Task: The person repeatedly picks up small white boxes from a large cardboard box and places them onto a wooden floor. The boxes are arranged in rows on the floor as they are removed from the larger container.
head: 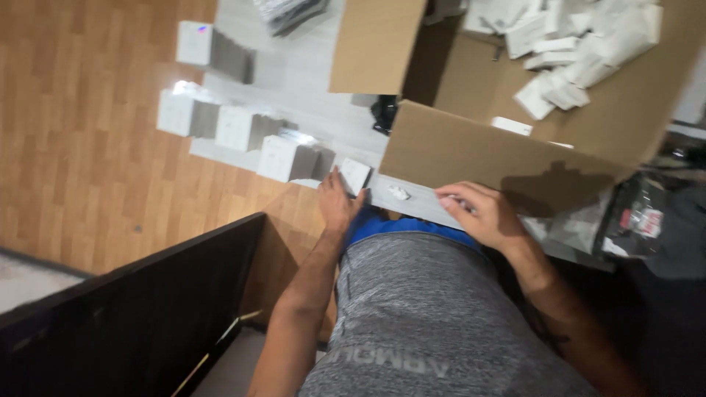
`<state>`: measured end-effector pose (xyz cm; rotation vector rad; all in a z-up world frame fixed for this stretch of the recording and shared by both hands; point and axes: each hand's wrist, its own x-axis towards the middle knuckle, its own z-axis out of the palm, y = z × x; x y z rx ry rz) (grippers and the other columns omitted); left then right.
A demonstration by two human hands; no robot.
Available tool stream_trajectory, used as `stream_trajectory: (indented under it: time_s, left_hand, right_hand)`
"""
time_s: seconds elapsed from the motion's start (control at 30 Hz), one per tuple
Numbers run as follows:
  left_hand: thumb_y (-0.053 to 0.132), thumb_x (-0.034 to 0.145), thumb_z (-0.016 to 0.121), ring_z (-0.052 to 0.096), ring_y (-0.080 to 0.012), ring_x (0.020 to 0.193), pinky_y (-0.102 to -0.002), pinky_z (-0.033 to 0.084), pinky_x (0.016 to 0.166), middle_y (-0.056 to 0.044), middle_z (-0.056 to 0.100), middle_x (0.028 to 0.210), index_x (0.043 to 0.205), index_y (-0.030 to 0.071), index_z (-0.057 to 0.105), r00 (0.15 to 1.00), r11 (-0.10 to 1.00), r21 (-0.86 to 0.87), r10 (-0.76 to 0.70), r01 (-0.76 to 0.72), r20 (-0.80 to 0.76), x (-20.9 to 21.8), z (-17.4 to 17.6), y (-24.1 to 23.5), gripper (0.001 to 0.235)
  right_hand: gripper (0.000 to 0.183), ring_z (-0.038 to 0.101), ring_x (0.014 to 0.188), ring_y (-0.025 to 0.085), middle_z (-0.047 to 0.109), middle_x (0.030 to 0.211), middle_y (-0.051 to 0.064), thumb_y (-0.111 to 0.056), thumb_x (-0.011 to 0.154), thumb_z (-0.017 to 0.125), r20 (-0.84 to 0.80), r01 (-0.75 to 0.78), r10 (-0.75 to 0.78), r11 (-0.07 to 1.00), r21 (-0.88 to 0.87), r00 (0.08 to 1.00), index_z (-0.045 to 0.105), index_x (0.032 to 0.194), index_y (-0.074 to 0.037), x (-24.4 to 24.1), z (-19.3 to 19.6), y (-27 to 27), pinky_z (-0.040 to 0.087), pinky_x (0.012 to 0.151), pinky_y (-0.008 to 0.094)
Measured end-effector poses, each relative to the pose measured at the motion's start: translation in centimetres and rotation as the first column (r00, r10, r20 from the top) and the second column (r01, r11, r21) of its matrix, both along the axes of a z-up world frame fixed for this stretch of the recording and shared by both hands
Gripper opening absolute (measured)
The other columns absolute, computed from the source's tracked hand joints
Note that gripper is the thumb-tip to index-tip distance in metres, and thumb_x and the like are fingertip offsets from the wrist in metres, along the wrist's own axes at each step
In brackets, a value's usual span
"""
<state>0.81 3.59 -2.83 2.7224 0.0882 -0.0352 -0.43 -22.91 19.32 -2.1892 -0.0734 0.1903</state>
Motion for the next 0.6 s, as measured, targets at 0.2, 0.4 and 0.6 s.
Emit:
stream_trajectory:
  time_s: [0.2,0.4,0.6]
  left_hand:
    - [0.039,0.056,0.080,0.057,-0.0358,0.096,-0.043,0.047,0.083,-0.021,0.054,0.110,0.132,0.005,0.040,0.999,1.000,0.011,0.020,-0.020,-0.033,0.6,-1.6,-0.4,0.092]
    - [0.035,0.058,0.079,0.053,-0.0371,0.093,-0.044,0.045,0.083,-0.023,0.053,0.108,0.132,0.002,0.036,0.996,0.998,0.047,0.052,-0.049,-0.068,0.6,-0.9,-1.0,0.091]
    - [0.045,0.064,0.077,0.051,-0.0366,0.106,-0.043,0.041,0.091,-0.024,0.048,0.118,0.135,0.002,0.030,0.994,0.998,0.042,0.046,-0.042,-0.101,0.5,3.3,-2.3,0.096]
  right_hand:
    - [0.014,0.065,0.070,0.024,0.069,0.087,0.009,-0.017,0.087,0.062,0.071,0.062,-0.062,0.998,0.000,0.996,0.070,0.097,-0.012,2.7,2.6,-3.9,0.052,0.061,0.032]
    - [0.010,0.059,0.078,0.021,0.062,0.089,0.013,-0.009,0.099,0.058,0.239,0.252,-0.250,0.967,0.026,0.938,0.062,0.104,0.000,9.3,2.7,-12.0,0.050,0.071,0.031]
    - [0.025,0.058,0.094,0.032,0.065,0.102,0.015,-0.021,0.090,0.055,-0.199,-0.052,-0.025,0.927,-0.372,0.980,0.065,0.109,-0.006,14.9,-4.7,-18.6,0.044,0.080,0.042]
